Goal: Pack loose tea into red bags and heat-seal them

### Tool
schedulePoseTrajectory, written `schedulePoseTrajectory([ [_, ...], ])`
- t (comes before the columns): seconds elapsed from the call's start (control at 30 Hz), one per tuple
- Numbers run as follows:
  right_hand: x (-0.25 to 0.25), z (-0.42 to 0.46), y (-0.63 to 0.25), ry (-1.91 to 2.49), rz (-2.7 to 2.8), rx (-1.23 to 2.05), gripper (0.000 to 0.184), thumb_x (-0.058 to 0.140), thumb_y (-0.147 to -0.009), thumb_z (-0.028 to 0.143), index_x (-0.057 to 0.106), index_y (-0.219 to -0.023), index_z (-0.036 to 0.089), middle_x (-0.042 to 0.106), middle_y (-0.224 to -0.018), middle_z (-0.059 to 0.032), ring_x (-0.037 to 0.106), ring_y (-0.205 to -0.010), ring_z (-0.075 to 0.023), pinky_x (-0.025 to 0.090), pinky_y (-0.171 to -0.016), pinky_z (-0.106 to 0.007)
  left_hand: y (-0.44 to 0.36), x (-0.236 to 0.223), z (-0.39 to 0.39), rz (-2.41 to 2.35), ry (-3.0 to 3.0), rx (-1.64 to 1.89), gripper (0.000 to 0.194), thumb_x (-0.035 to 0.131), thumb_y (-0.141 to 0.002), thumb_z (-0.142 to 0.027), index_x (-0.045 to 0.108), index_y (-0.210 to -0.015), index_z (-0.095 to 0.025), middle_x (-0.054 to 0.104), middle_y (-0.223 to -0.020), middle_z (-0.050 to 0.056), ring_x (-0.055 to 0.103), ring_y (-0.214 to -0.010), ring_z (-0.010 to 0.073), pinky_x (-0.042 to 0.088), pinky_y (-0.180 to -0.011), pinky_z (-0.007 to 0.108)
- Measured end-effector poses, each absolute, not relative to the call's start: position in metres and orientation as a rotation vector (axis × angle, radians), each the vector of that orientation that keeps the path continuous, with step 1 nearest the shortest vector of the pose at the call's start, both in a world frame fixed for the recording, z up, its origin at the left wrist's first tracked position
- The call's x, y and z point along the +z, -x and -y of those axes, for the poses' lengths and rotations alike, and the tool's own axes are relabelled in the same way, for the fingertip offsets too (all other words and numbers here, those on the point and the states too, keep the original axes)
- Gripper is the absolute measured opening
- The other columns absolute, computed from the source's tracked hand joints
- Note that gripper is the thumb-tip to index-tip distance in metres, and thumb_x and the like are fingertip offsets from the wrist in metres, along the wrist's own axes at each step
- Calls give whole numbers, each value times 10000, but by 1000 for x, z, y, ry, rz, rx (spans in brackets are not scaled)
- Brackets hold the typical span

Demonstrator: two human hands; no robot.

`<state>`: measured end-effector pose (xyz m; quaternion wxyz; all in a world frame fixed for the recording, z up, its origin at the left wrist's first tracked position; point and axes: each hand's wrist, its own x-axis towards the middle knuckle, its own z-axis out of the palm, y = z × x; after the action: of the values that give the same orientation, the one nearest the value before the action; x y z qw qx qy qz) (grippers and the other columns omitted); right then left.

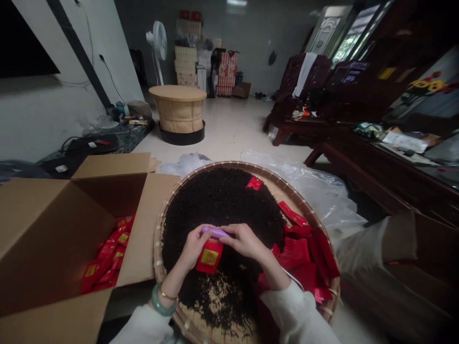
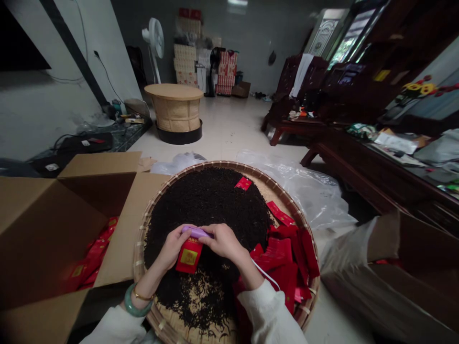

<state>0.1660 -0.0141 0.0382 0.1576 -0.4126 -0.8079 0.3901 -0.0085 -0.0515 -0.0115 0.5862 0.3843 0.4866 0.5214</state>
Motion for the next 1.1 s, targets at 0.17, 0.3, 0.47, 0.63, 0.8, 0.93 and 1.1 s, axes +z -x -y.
schedulePoseTrajectory([
  [0.17, 38, 16, -166, 1191, 2314, 1110, 296, 584, -844, 346, 698, -1093, 235, 735, -1009, -41, 662, -881, -237, 450, -716, -265, 8, -13, 52, -1121, -888, 1208, 421, 710, -664, -507, 661, -859, -137, 673, -757, 39, 585, -622, 158, 438, -597, 254],
  [0.3, 37, 17, -164, 1210, 2331, 1077, 296, 579, -849, 328, 693, -1101, 223, 734, -1003, -50, 660, -875, -232, 443, -723, -263, 8, -12, 52, -1146, -890, 1205, 425, 695, -669, -515, 654, -857, -136, 674, -768, 43, 587, -623, 159, 438, -590, 252],
  [0.47, 39, 16, -163, 1262, 2336, 1019, 261, 574, -852, 309, 708, -1054, 214, 736, -953, -53, 658, -832, -221, 432, -712, -262, 6, -10, 54, -1146, -869, 1102, 466, 758, -619, -441, 634, -952, -140, 698, -834, 51, 632, -694, 181, 474, -639, 270],
  [0.63, 42, 12, -168, 1248, 2268, 1089, 286, 606, -827, 305, 699, -1076, 200, 734, -973, -57, 656, -825, -221, 444, -712, -273, 6, -13, 55, -1201, -917, 943, 428, 819, -550, -346, 639, -858, -110, 710, -756, 62, 653, -666, 200, 497, -645, 303],
  [0.8, 41, 9, -175, 1243, 2225, 1139, 307, 643, -786, 288, 705, -1071, 190, 731, -1011, -67, 658, -886, -246, 462, -770, -302, 7, -15, 55, -1157, -904, 966, 462, 816, -573, -343, 632, -926, -110, 724, -792, 75, 679, -685, 215, 517, -664, 320],
  [0.93, 40, 9, -174, 1223, 2205, 1164, 304, 624, -804, 289, 702, -1081, 188, 732, -1021, -60, 664, -889, -249, 464, -778, -306, 7, -14, 56, -1162, -883, 942, 476, 822, -566, -366, 624, -910, -103, 721, -786, 86, 681, -680, 221, 520, -663, 330],
  [1.1, 38, 10, -172, 1230, 2246, 1121, 271, 603, -827, 333, 718, -1036, 206, 745, -961, -32, 665, -856, -236, 460, -759, -287, 5, -10, 53, -1100, -821, 1091, 544, 779, -594, -491, 626, -968, -127, 703, -795, 46, 651, -690, 184, 487, -645, 269],
])
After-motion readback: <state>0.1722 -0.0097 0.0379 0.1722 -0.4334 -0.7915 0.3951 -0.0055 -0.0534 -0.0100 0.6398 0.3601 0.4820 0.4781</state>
